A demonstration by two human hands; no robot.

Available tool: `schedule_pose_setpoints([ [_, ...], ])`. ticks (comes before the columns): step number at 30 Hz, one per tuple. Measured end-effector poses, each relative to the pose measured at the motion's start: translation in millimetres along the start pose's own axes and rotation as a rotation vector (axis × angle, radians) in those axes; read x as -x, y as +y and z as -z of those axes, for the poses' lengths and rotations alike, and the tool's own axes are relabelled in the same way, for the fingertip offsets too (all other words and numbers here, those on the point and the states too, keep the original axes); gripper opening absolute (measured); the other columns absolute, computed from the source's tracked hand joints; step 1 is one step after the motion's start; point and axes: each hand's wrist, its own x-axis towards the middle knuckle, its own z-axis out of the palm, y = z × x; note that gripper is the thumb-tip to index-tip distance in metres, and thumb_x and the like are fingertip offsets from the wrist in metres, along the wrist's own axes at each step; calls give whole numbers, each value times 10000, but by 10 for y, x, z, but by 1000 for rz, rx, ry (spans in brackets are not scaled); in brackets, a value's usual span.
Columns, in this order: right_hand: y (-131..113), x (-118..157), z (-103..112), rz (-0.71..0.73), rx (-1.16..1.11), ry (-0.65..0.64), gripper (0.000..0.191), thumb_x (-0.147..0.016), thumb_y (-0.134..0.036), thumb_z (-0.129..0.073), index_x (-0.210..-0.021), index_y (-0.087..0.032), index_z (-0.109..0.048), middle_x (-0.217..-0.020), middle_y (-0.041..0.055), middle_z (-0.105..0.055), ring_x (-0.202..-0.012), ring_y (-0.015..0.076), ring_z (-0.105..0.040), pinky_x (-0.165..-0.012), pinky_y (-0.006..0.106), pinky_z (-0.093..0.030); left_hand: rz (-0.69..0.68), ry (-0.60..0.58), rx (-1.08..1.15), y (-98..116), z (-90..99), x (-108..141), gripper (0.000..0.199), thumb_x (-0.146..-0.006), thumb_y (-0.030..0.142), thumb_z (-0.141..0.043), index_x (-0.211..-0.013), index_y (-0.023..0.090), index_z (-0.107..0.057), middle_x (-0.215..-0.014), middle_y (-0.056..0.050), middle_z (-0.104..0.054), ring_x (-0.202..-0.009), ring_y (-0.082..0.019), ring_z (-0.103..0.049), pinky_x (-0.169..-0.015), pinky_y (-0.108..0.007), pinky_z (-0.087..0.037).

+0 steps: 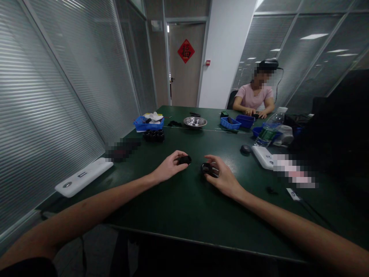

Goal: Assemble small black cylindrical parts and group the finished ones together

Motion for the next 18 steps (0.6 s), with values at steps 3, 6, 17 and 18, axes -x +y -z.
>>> schedule_pose_setpoints([
  [3, -22, -4, 1, 7, 76, -48, 650, -897, -296, -690, -1492, -278, -430, -1276, 74, -621, -1161, 259, -632, -1023, 491, -533, -101, -83, -213, -13, 52, -4, 400, -963, 368, -646, -1288, 211, -474, -1368, -113, -598, -1322, -243, -570, -1156, -440, -411],
  [6, -48, -4, -13, 8, 147, -86, 648, -910, -302, -682, -1505, -253, -429, -1282, 92, -630, -1158, 268, -634, -1033, 505, -517, -108, -128, -428, -51, 77, -6, 414, -1000, 405, -579, -1330, 214, -417, -1396, -130, -587, -1341, -264, -545, -1162, -481, -378],
  [17, -93, -2, -24, 3, 214, -112, 594, -921, -299, -651, -1476, -199, -464, -1340, 138, -616, -1222, 285, -611, -1076, 509, -491, -71, -94, -855, -168, 67, 20, 786, -962, 658, -514, -1544, 148, -375, -1637, -187, -352, -1531, -341, -310, -1245, -495, -244],
  [18, -92, -1, -29, 3, 236, -113, 592, -924, -316, -645, -1476, -192, -468, -1363, 145, -608, -1245, 291, -600, -1090, 510, -481, -62, -101, -913, -175, 64, 21, 837, -957, 687, -495, -1562, 125, -359, -1660, -194, -304, -1559, -346, -248, -1266, -497, -190],
])
